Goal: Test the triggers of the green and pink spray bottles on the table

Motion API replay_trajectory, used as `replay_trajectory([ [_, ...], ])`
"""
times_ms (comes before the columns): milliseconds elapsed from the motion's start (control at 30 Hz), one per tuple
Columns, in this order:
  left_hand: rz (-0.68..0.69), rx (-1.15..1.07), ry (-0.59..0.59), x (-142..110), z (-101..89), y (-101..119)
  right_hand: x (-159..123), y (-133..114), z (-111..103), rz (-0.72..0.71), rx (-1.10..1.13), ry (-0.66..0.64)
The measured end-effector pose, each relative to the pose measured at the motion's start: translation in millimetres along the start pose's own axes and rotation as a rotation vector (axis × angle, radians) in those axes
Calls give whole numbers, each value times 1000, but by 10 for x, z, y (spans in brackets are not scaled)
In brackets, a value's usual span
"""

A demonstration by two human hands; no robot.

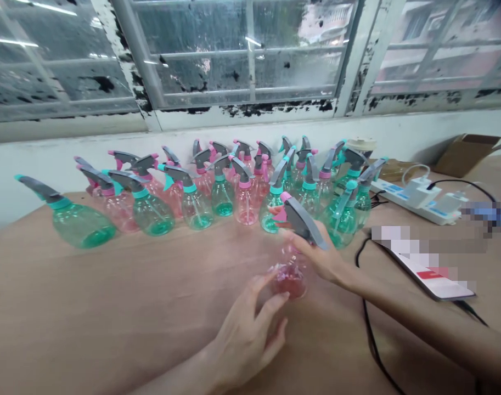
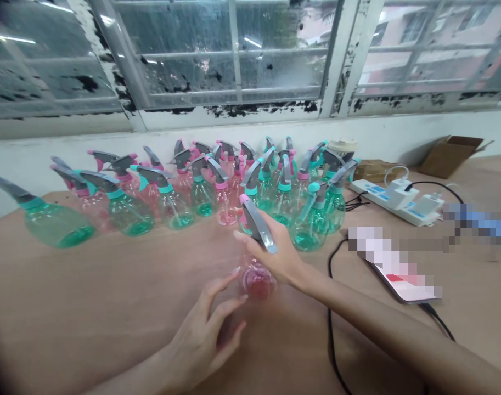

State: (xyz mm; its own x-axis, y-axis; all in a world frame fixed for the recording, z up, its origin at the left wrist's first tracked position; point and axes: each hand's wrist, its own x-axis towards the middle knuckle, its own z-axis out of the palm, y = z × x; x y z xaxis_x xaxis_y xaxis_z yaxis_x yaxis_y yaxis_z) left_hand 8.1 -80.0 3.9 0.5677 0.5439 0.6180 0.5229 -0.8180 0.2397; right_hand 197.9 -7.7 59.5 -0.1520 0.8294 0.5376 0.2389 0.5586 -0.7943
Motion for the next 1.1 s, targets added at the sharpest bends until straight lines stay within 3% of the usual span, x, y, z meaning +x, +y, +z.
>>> replay_trajectory([
  [133,-352,-307,16,34,-14,-104,78,-73,-43,-97,-90,8],
  [267,-771,-588,90,67,38,-254,94,-155,-102,-98,-1,-160],
  [367,-855,-675,113,75,68,-310,54,-245,-133,-98,65,-307],
  [500,-846,-669,79,73,61,-301,-18,-303,-152,-151,45,-307],
  [667,-807,-612,9,75,38,-291,-67,-263,-148,-85,72,-282],
  [767,-805,-570,14,88,-8,-264,-130,-280,-84,-31,42,-168],
  [833,-719,-537,52,120,-60,-220,-199,-297,-8,0,13,-62],
  [900,-535,-514,81,184,-125,-161,-280,-290,80,-8,0,-10],
  [1000,-322,-447,114,325,-241,-70,-396,-210,193,1,48,-52],
  [1100,-291,-418,73,455,-371,1,-480,-90,251,37,164,-141],
])
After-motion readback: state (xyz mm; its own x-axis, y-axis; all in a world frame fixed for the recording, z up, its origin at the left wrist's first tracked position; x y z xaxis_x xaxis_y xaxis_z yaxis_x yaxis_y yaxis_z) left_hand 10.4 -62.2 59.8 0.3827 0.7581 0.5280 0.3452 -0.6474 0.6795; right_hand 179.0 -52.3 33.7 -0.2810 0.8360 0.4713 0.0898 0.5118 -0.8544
